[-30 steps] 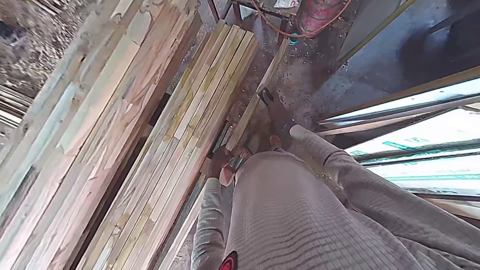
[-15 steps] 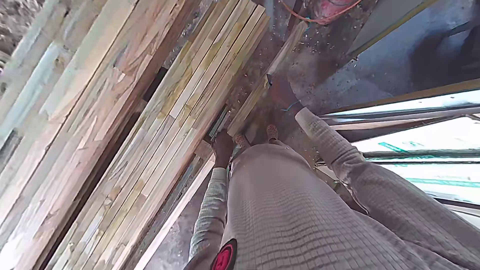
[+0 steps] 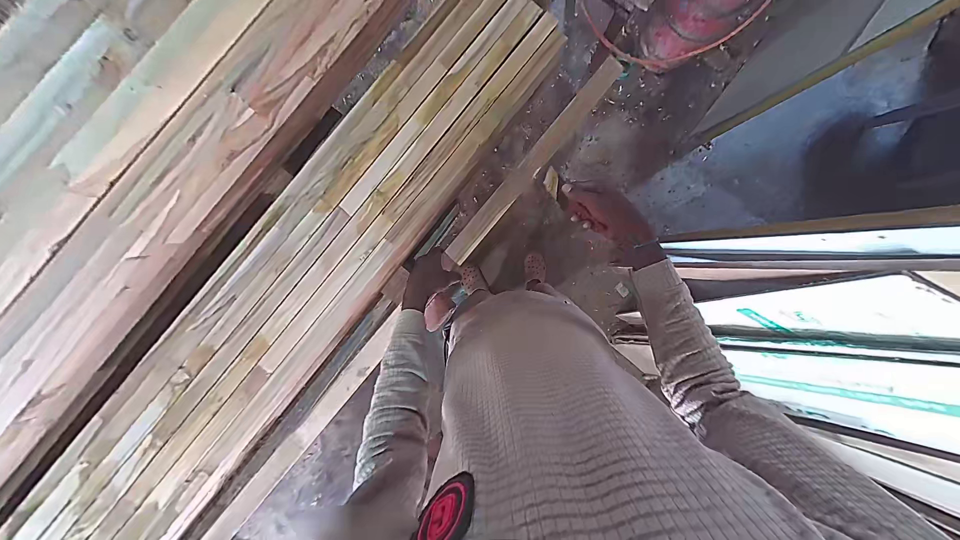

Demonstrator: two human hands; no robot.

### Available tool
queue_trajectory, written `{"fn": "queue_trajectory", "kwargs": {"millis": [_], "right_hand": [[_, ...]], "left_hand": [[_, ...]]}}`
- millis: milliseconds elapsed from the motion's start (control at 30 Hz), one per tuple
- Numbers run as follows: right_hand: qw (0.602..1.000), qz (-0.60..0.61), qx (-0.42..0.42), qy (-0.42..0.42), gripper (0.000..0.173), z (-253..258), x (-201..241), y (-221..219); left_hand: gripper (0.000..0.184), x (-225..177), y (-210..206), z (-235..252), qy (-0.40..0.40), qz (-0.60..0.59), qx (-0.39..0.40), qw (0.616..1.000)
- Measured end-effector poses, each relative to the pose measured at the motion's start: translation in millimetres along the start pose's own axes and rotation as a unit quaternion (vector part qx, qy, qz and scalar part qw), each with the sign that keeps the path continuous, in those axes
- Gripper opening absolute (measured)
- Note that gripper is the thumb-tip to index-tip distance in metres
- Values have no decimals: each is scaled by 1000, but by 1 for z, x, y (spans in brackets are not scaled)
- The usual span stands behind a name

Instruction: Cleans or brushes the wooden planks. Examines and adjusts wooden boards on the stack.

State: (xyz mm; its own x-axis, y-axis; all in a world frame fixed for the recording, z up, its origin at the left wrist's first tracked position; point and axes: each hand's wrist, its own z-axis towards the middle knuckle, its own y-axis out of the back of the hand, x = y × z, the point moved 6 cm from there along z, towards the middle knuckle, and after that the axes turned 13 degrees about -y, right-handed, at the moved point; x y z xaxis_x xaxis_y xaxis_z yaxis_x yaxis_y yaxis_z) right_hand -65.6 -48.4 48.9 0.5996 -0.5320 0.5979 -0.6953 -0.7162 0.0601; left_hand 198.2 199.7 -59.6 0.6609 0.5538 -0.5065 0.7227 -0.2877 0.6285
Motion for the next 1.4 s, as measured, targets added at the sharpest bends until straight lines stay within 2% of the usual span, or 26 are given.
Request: {"fn": "queue_trajectory", "kwargs": {"millis": [100,167,233,300,367,433,533,633,700,767,867,967,1000,1033,1100,1167,1200,1267,1300,1333,1400], "right_hand": [[994,-61,-79,45,35,31,23,26],[978,-126,-149,79,39,52,33,25],[942,-238,-205,119,47,65,36,6],[899,-320,-253,160,55,73,13,-25],[880,-384,-251,123,70,51,-21,-58],[875,-419,-230,75,66,27,-21,-69],[882,-401,-234,80,39,17,24,-36],[883,-357,-290,97,35,49,61,15],[892,-338,-296,50,29,64,70,24],[894,-343,-287,29,27,63,68,4],[895,-376,-232,64,31,43,35,-65],[868,-471,-158,-10,32,17,21,-134],[863,-485,-139,-9,32,10,18,-148],[870,-478,-119,14,31,5,15,-156],[908,-414,-45,36,36,-2,7,-155],[963,-265,46,21,39,-14,-5,-145],[981,-179,80,2,38,-22,-8,-139],[992,-68,106,-4,31,-36,-15,-125],[994,-30,102,-3,29,-43,-22,-118],[996,-16,92,-2,29,-48,-28,-112],[998,5,58,13,30,-50,-37,-108]], "left_hand": [[66,4,2,3,14,-17,6,1000],[62,5,1,2,7,-23,-9,1000],[63,6,-1,2,13,-28,0,1000],[60,5,-1,1,26,-40,10,999],[54,-1,-2,-5,34,-44,-9,998],[57,-11,-2,-12,48,-32,-47,997],[53,-24,-11,-22,57,8,-118,991],[52,-34,-16,-30,67,25,-154,985],[55,-36,-15,-31,67,32,-158,985],[55,-33,-12,-28,64,27,-153,986],[50,-27,-13,-25,52,9,-154,987],[49,-25,-16,-30,11,1,-176,984],[50,-25,-14,-33,-10,14,-195,981],[53,-25,-10,-38,-28,22,-218,975],[67,-16,0,-63,-32,30,-259,965],[82,15,2,-110,34,35,-279,959],[92,38,-1,-136,86,32,-264,960],[100,91,-14,-189,172,43,-214,961],[93,114,-22,-211,199,51,-190,960],[78,133,-27,-225,215,68,-167,960],[51,152,-27,-227,207,84,-135,965]]}}
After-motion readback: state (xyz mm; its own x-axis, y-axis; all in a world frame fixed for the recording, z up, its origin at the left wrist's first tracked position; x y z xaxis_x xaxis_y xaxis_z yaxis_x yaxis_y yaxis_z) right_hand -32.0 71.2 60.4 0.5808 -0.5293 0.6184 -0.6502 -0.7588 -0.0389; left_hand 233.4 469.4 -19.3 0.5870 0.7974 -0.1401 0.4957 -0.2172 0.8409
